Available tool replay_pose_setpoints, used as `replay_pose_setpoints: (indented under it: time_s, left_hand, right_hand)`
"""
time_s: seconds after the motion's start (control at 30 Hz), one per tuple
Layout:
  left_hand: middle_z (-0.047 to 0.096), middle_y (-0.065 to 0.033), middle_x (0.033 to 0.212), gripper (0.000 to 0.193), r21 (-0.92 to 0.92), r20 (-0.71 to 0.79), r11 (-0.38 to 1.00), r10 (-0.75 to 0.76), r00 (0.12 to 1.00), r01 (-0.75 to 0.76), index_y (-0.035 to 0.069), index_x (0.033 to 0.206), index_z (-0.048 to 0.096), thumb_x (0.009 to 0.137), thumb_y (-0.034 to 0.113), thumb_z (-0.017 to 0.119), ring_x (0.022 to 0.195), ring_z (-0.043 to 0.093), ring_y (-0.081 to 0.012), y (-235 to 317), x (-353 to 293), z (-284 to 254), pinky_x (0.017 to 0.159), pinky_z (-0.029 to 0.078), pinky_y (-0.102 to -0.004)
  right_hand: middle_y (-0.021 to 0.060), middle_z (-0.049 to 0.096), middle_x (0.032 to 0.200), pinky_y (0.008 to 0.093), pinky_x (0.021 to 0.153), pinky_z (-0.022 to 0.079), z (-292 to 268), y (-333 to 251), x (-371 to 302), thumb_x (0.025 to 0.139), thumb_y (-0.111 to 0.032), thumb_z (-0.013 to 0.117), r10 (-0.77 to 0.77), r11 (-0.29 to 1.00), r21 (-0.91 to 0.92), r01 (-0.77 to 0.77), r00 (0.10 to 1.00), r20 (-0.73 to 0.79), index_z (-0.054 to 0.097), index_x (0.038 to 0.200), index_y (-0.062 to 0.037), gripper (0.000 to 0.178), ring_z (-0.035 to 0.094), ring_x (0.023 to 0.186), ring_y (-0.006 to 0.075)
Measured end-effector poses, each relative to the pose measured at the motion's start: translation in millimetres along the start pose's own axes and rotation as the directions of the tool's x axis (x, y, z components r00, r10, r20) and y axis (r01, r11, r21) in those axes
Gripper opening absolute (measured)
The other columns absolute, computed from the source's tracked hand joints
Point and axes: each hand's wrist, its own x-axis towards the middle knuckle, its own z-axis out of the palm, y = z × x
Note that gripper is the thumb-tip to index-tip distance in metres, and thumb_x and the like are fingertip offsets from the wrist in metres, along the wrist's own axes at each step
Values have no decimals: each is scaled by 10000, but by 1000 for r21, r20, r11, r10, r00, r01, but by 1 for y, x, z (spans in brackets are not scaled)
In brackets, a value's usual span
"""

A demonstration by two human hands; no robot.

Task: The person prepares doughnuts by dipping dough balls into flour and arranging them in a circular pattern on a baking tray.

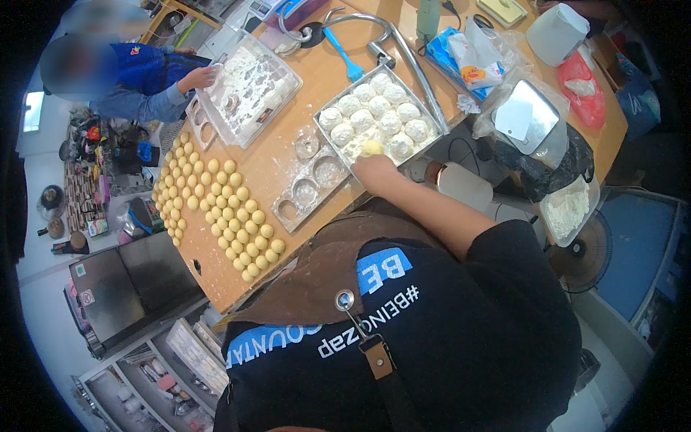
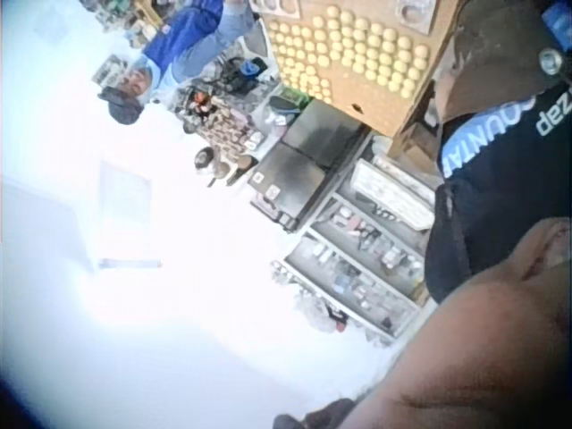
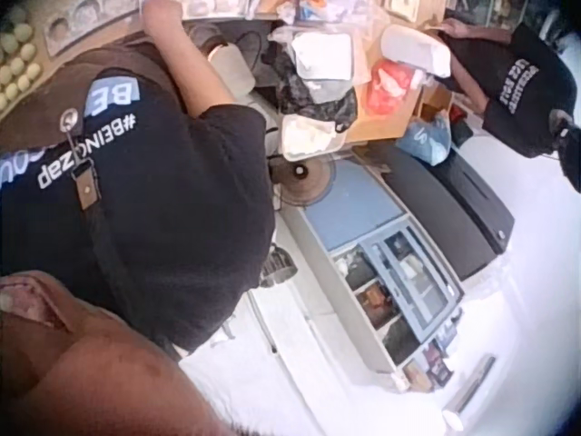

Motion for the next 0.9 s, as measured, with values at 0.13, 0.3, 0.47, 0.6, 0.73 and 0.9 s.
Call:
replay_pose_setpoints:
  time_s: [0.13, 0.3, 0.47, 0.6, 0.73, 0.9]
  left_hand:
    - [610, -246, 1065, 386, 20, 3, 1000, 0, 1000, 0, 26, 1105, 594, 850, 316, 578, 1030, 579, -365, 9, -1, 0, 884, 442, -402]
    - [613, -248, 1057, 379, 32, -3, 999, 17, 1000, -17, 25, 1096, 600, 855, 317, 572, 1027, 580, -368, 15, 5, 3, 884, 441, -401]
    - [616, -250, 1049, 373, 47, 6, 998, 49, 999, -49, 25, 1087, 607, 859, 317, 566, 1023, 581, -370, 19, 24, 3, 885, 441, -401]
    - [617, -244, 1056, 387, 56, 34, 997, 53, 998, -55, 23, 1095, 603, 876, 335, 536, 1027, 583, -362, 35, 23, -5, 887, 441, -399]
    - [616, -236, 1071, 382, -5, 25, 999, 42, 999, -42, 21, 1098, 601, 882, 329, 531, 1035, 581, -356, 34, 17, -1, 886, 442, -397]
    - [611, -234, 1086, 392, 60, -49, 995, -80, 996, 83, 24, 1097, 602, 886, 346, 527, 1044, 577, -352, 126, -48, -31, 890, 442, -387]
  right_hand:
    - [114, 643, 941, 385, 700, 539, 6, 0, 6, 768, -80, 584, -16, 999, -33, 17, 1000, 9, 665, 891, -58, 149, 657, 877, 275]
    - [131, 663, 925, 389, 707, 538, 10, -4, 18, 742, -53, 604, 63, 998, 7, -63, 998, 31, 675, 857, -45, 136, 661, 877, 284]
    - [166, 649, 898, 421, 768, 511, -4, 13, 22, 712, 4, 569, 159, 979, 114, -167, 985, 69, 672, 893, -74, 222, 632, 884, 340]
    - [182, 650, 885, 420, 785, 500, -36, 34, 16, 709, 11, 564, 171, 965, 230, -126, 967, -190, 673, 924, -78, 258, 631, 883, 328]
    - [177, 658, 908, 388, 790, 491, -56, 38, 13, 756, -33, 587, 65, 939, 345, 6, 979, -195, 668, 968, -69, 230, 634, 870, 308]
    - [169, 661, 945, 362, 796, 478, -46, 53, 18, 795, -64, 601, 156, 812, 583, -31, 974, -166, 660, 1025, -67, 238, 628, 886, 303]
